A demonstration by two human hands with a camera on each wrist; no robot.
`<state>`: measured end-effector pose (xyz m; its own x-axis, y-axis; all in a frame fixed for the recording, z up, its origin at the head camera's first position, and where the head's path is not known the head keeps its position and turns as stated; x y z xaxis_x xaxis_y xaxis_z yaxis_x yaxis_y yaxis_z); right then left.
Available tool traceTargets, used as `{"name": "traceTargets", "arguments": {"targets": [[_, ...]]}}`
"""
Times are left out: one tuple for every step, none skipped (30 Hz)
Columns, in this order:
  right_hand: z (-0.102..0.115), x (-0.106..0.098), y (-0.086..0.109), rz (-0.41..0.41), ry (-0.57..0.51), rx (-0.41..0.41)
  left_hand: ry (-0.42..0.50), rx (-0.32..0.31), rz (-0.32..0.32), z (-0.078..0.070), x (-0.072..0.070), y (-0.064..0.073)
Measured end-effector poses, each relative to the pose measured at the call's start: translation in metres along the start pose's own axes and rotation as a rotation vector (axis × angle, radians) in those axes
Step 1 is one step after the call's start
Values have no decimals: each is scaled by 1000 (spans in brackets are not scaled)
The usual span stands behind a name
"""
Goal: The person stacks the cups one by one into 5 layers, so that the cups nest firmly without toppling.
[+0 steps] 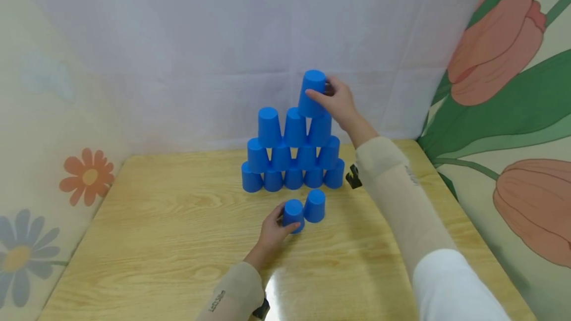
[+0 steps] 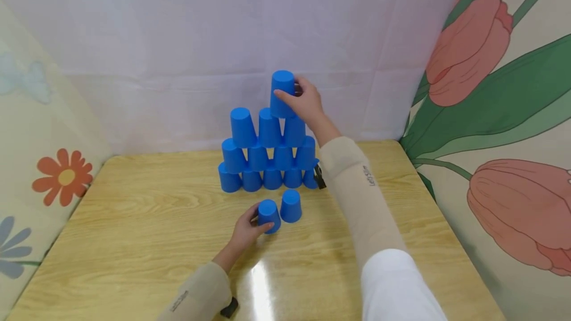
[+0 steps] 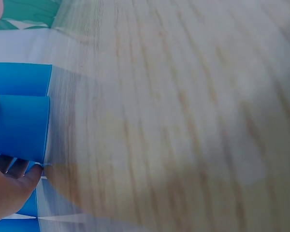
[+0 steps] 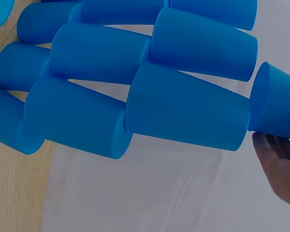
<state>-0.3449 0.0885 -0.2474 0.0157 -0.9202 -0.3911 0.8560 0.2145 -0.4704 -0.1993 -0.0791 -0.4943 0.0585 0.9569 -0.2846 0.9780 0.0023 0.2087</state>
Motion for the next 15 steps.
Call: {"name": "traceTargets", "arguments": {"targets": [[0, 2, 0, 6, 5, 2, -2, -3, -1, 0, 0, 0], [0, 4, 0, 11, 7, 5, -1, -13, -2, 1, 0, 1], [-1, 6, 0, 16, 11, 9, -2, -26, -3, 1, 0, 1], [-1, 7, 0, 20, 14, 10, -2, -35, -5, 1, 0, 2], [-1, 9, 0, 23, 18, 13, -2, -44, -7, 1, 0, 2], [-1, 10, 0, 24, 19, 16, -5, -40, -8, 1, 0, 3], [-2, 11, 0, 25, 20, 19, -4, -46, -9, 1, 0, 3], [-2, 11, 0, 23, 19, 21, -2, -52, -8, 1, 0, 3], [-2, 11, 0, 22, 18, 20, -3, -50, -10, 1, 0, 3], [-3, 11, 0, 19, 21, 22, -4, -50, -10, 1, 1, 3], [-3, 11, 0, 18, 23, 24, -5, -51, -9, 1, 1, 3], [-3, 11, -1, 17, 25, 26, -7, -51, -9, 1, 1, 3], [-3, 11, -1, 16, 27, 28, -6, -60, -12, 0, 1, 3], [-3, 11, -1, 16, 28, 31, -6, -63, -13, 0, 1, 3], [-3, 10, -1, 15, 29, 34, -8, -58, -13, 0, 1, 2]]}}
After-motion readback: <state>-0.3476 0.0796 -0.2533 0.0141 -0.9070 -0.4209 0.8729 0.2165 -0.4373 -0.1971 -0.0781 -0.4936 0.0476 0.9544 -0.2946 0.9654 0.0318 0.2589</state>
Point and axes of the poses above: each hand's wrist, its own y-axis away from the middle knuckle, its own x-axis out of the palm, z = x × y, the point moved 4 cm from there along -y, towards the middle knuckle, and after that the axes turned 12 degrees about -x, right-handed, at the moved point
